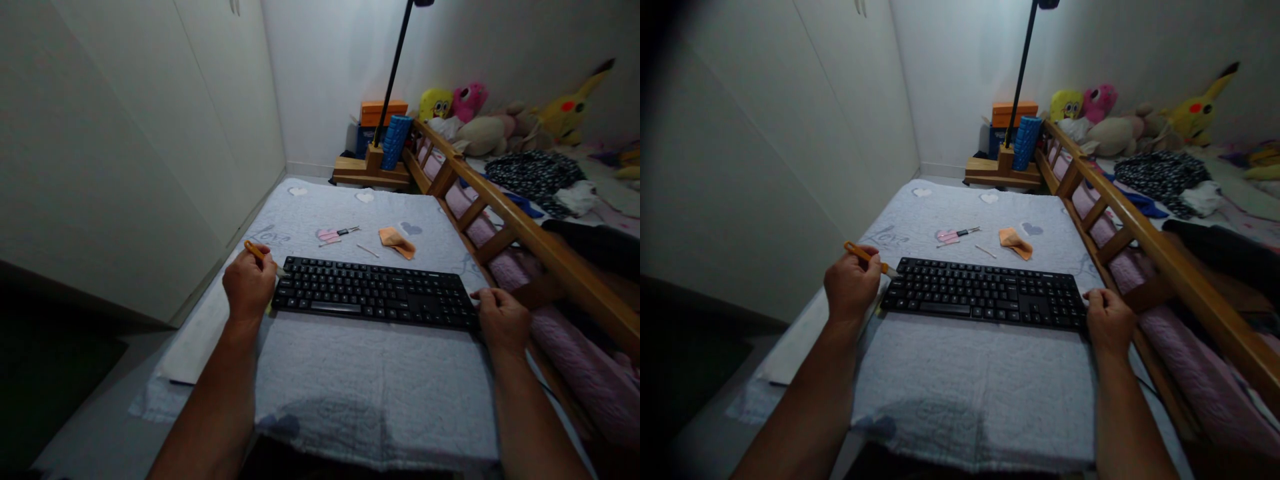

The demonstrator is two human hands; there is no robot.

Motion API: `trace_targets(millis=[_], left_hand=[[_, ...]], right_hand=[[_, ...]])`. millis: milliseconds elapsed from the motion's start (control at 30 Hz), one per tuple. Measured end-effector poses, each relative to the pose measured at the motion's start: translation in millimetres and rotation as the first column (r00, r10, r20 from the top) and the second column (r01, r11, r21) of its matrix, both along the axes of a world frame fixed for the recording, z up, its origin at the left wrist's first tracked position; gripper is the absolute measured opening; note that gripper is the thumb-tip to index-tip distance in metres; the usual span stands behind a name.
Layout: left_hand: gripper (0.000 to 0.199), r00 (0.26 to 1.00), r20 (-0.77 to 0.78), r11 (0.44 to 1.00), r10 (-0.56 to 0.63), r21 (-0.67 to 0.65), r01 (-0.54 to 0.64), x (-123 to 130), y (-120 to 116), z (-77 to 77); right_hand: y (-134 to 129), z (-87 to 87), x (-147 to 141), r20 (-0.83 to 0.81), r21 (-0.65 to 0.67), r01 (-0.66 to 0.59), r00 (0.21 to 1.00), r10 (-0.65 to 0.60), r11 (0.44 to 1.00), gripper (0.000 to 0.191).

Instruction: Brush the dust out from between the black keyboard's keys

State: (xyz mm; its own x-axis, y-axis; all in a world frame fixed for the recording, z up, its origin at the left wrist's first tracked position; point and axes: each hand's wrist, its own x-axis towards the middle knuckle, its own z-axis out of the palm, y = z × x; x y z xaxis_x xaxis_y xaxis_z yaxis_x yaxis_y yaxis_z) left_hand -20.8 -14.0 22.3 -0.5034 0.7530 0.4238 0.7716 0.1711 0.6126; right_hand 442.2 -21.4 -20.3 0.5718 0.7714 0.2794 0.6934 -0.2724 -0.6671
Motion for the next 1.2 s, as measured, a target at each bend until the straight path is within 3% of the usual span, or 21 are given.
trace_targets(millis=[100,200,300,367,667,767,1000,1200], left_hand=[[0.023,1.0,-0.012,0.998,0.024,0.058,-0.024,-1.8,1.2,-3.0],[0.023,0.99,0.131,0.991,-0.041,0.133,0.023,1.3,3.4,-7.5],[0.026,0.883,0.422,0.97,-0.206,0.208,0.126,9.4,5.9,-9.5],[0.027,0.812,0.527,0.963,-0.251,0.223,0.154,15.8,7.3,-9.1],[0.033,0.658,0.679,0.943,-0.326,0.184,0.277,26.5,16.6,-16.8],[0.032,0.696,0.648,0.948,-0.309,0.155,0.277,25.2,18.5,-19.9],[0.026,0.923,0.352,0.988,-0.152,0.055,0.142,16.7,14.7,-16.6],[0.025,0.983,0.176,0.999,-0.048,0.021,0.045,9.3,13.9,-17.7]], right_hand=[[0.5,1.1,-1.6,0.011,0.013,0.011,1.0,-0.012,1.0,0.04],[0.5,2.9,-3.0,0.011,0.004,0.008,1.0,-0.008,1.0,0.041],[-0.1,4.2,-3.7,0.01,0.003,0.0,1.0,0.0,1.0,0.042],[-0.6,4.5,-4.0,0.012,0.008,-0.002,1.0,0.002,1.0,0.042],[0.4,1.3,-2.7,0.047,0.003,-0.001,0.999,0.001,1.0,0.042],[0.1,2.4,-3.6,0.05,0.014,-0.005,0.999,0.004,1.0,0.041],[-0.6,3.2,-3.8,0.041,0.013,-0.009,0.999,0.009,1.0,0.041],[1.0,-1.7,1.0,0.062,0.014,-0.016,0.998,0.015,1.0,0.042]])
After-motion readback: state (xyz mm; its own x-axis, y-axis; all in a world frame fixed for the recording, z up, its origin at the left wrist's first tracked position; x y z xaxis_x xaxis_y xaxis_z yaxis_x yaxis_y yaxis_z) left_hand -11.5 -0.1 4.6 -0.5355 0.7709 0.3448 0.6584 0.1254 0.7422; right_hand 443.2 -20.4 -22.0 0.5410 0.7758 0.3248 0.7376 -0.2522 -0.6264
